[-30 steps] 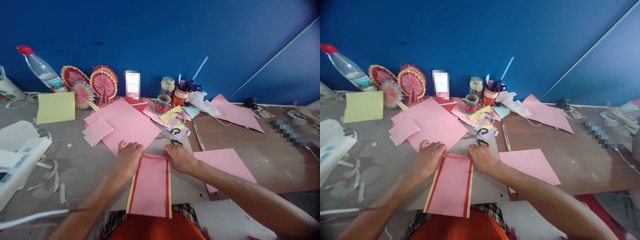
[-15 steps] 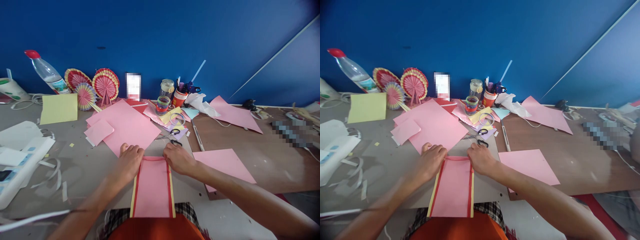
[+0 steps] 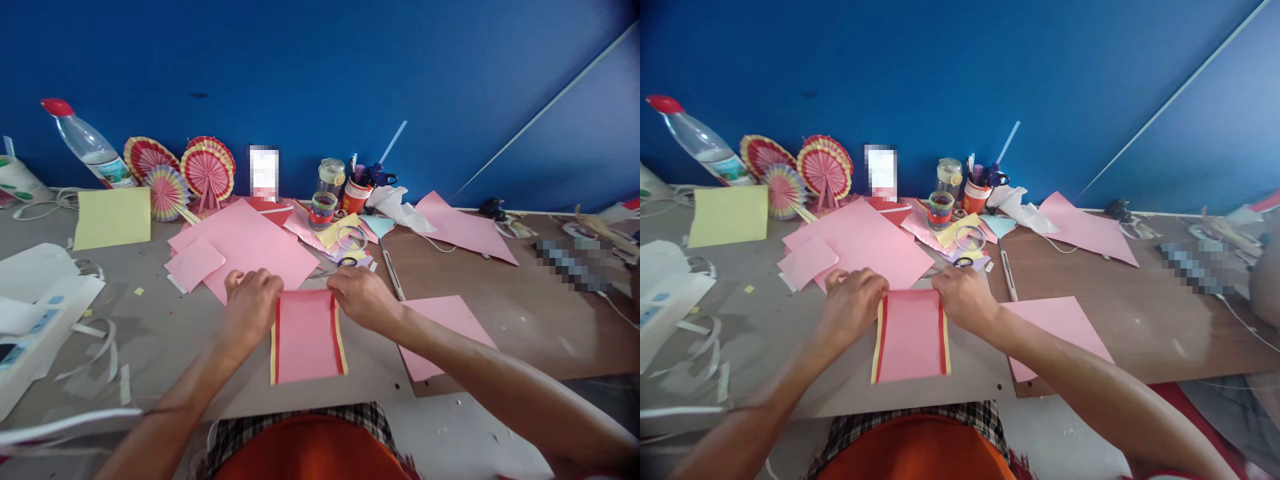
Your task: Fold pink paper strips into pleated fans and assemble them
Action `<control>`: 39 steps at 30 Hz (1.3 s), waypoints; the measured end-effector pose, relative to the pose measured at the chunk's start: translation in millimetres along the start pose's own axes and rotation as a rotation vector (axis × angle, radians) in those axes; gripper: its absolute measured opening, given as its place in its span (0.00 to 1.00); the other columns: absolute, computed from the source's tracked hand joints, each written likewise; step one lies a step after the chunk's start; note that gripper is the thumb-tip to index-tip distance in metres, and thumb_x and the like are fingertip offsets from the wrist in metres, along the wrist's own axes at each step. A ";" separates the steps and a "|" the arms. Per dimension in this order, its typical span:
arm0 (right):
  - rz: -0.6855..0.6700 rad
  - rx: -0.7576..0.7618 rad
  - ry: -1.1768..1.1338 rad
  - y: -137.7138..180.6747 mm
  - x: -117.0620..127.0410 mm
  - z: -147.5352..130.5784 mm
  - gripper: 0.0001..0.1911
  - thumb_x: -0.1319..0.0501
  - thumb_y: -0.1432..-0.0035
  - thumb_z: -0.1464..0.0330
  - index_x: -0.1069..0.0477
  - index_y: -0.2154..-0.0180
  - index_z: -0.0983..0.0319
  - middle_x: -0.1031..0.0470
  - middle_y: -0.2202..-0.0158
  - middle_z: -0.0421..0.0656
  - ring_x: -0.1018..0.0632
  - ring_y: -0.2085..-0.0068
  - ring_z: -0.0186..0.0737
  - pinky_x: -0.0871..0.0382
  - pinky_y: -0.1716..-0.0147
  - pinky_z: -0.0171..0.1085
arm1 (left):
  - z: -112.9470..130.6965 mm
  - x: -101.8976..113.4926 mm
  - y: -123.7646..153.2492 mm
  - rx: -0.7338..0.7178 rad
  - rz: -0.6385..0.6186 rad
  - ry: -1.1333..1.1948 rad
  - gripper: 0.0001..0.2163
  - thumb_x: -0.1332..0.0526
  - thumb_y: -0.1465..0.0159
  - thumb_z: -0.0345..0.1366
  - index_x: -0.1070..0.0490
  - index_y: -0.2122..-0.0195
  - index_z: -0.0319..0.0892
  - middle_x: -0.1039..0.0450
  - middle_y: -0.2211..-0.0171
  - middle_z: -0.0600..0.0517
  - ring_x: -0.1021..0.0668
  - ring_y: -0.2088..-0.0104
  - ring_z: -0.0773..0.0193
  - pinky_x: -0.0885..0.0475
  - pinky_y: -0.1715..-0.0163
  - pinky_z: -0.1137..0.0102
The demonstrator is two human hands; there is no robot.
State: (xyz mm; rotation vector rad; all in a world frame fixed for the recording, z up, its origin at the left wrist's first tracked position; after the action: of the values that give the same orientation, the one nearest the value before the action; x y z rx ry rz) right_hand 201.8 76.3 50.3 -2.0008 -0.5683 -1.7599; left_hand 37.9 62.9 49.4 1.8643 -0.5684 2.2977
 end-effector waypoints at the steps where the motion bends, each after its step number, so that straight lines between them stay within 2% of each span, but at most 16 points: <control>1: 0.065 0.017 0.061 -4.8 15.1 0.2 0.10 0.49 0.43 0.76 0.29 0.68 0.63 0.30 0.68 0.45 0.31 0.66 0.38 0.46 0.67 0.36 | -1.0 10.8 -7.5 0.033 0.059 -0.009 0.10 0.50 0.38 0.26 0.31 0.69 0.43 0.29 0.68 0.50 0.28 0.65 0.61 0.47 0.54 0.56; 4: 0.312 0.031 0.210 -13.1 70.5 -0.4 0.12 0.51 0.41 0.76 0.30 0.69 0.64 0.31 0.69 0.46 0.33 0.66 0.39 0.47 0.66 0.38 | 3.1 54.6 -25.1 0.069 0.284 -0.066 0.10 0.51 0.37 0.27 0.32 0.68 0.43 0.29 0.66 0.51 0.28 0.63 0.60 0.48 0.52 0.56; 6: 0.493 0.033 0.256 -7.6 106.0 -3.8 0.13 0.52 0.39 0.75 0.30 0.68 0.63 0.32 0.67 0.46 0.33 0.64 0.40 0.47 0.66 0.39 | 8.7 83.1 -26.1 0.056 0.425 -0.094 0.09 0.51 0.36 0.28 0.32 0.67 0.44 0.30 0.66 0.51 0.29 0.63 0.60 0.49 0.51 0.56; 8: 0.608 0.060 0.286 6.7 125.1 -10.4 0.12 0.52 0.38 0.74 0.30 0.67 0.62 0.32 0.66 0.45 0.33 0.64 0.40 0.47 0.66 0.40 | 13.5 99.5 -16.3 0.028 0.510 -0.112 0.09 0.50 0.35 0.29 0.32 0.68 0.44 0.30 0.67 0.52 0.29 0.64 0.61 0.49 0.50 0.56; 9: 0.607 0.085 0.305 14.9 124.3 -14.6 0.12 0.51 0.38 0.74 0.30 0.67 0.61 0.32 0.65 0.44 0.34 0.64 0.40 0.47 0.65 0.40 | 16.4 100.8 -8.1 -0.009 0.521 -0.113 0.09 0.50 0.35 0.29 0.33 0.68 0.45 0.30 0.68 0.53 0.29 0.66 0.61 0.49 0.51 0.56; 11: 0.525 0.151 0.321 31.9 103.8 -23.1 0.12 0.51 0.38 0.74 0.30 0.67 0.60 0.31 0.66 0.44 0.34 0.64 0.40 0.47 0.65 0.40 | 21.7 86.4 11.1 -0.105 0.444 -0.115 0.10 0.50 0.36 0.27 0.32 0.67 0.46 0.30 0.69 0.54 0.29 0.66 0.62 0.49 0.51 0.56; 16: 0.167 0.261 0.195 65.5 2.9 -39.2 0.11 0.50 0.41 0.77 0.31 0.70 0.63 0.31 0.69 0.45 0.36 0.68 0.38 0.48 0.68 0.40 | 27.0 8.0 60.1 -0.251 0.064 -0.090 0.13 0.52 0.37 0.23 0.32 0.69 0.44 0.31 0.71 0.53 0.30 0.67 0.63 0.46 0.52 0.58; 17: 0.138 0.261 0.166 69.3 -11.4 -41.0 0.11 0.49 0.42 0.78 0.32 0.71 0.63 0.32 0.71 0.44 0.36 0.70 0.38 0.48 0.68 0.40 | 27.9 -5.2 67.1 -0.269 -0.004 -0.070 0.13 0.52 0.38 0.22 0.32 0.70 0.44 0.31 0.71 0.53 0.30 0.67 0.63 0.46 0.52 0.58; 19: 0.090 0.261 0.119 73.4 -31.1 -43.4 0.10 0.49 0.43 0.79 0.32 0.71 0.63 0.32 0.71 0.44 0.36 0.70 0.38 0.48 0.68 0.39 | 28.3 -20.1 76.3 -0.283 -0.053 -0.036 0.13 0.52 0.38 0.22 0.32 0.69 0.44 0.32 0.71 0.53 0.30 0.67 0.62 0.46 0.52 0.58; 27: 0.019 0.232 -0.076 72.4 -50.7 -34.8 0.10 0.47 0.48 0.81 0.33 0.72 0.63 0.32 0.71 0.42 0.35 0.70 0.36 0.48 0.68 0.37 | 14.7 -35.2 82.5 -0.199 -0.136 0.146 0.13 0.51 0.36 0.23 0.30 0.65 0.46 0.32 0.70 0.56 0.29 0.67 0.66 0.49 0.51 0.58; 33: -0.075 0.175 -0.163 69.5 -56.9 -29.6 0.10 0.47 0.46 0.81 0.31 0.70 0.63 0.30 0.70 0.42 0.33 0.68 0.35 0.45 0.67 0.36 | 12.0 -34.9 82.2 -0.147 -0.084 0.201 0.13 0.51 0.36 0.24 0.29 0.66 0.46 0.29 0.69 0.56 0.28 0.68 0.66 0.49 0.52 0.60; 39: 0.039 0.152 -0.213 72.4 -52.5 -28.3 0.11 0.49 0.43 0.80 0.31 0.69 0.63 0.30 0.70 0.43 0.34 0.69 0.36 0.44 0.66 0.36 | 14.0 -29.3 81.8 -0.076 0.023 0.253 0.11 0.50 0.35 0.27 0.30 0.69 0.44 0.28 0.71 0.56 0.27 0.70 0.67 0.47 0.54 0.62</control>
State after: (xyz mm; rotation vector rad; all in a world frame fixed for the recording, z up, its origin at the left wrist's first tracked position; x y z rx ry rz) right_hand 212.5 -1.2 -1.3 -2.0902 -0.7022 -1.4442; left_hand 30.4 -13.6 6.5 1.5105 -0.6330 2.4386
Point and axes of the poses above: each hand's wrist, its own y-axis away from the middle knuckle, its own x-axis out of the back of the hand, z = x × y, the point moved 7 cm from there along -y, towards the middle knuckle
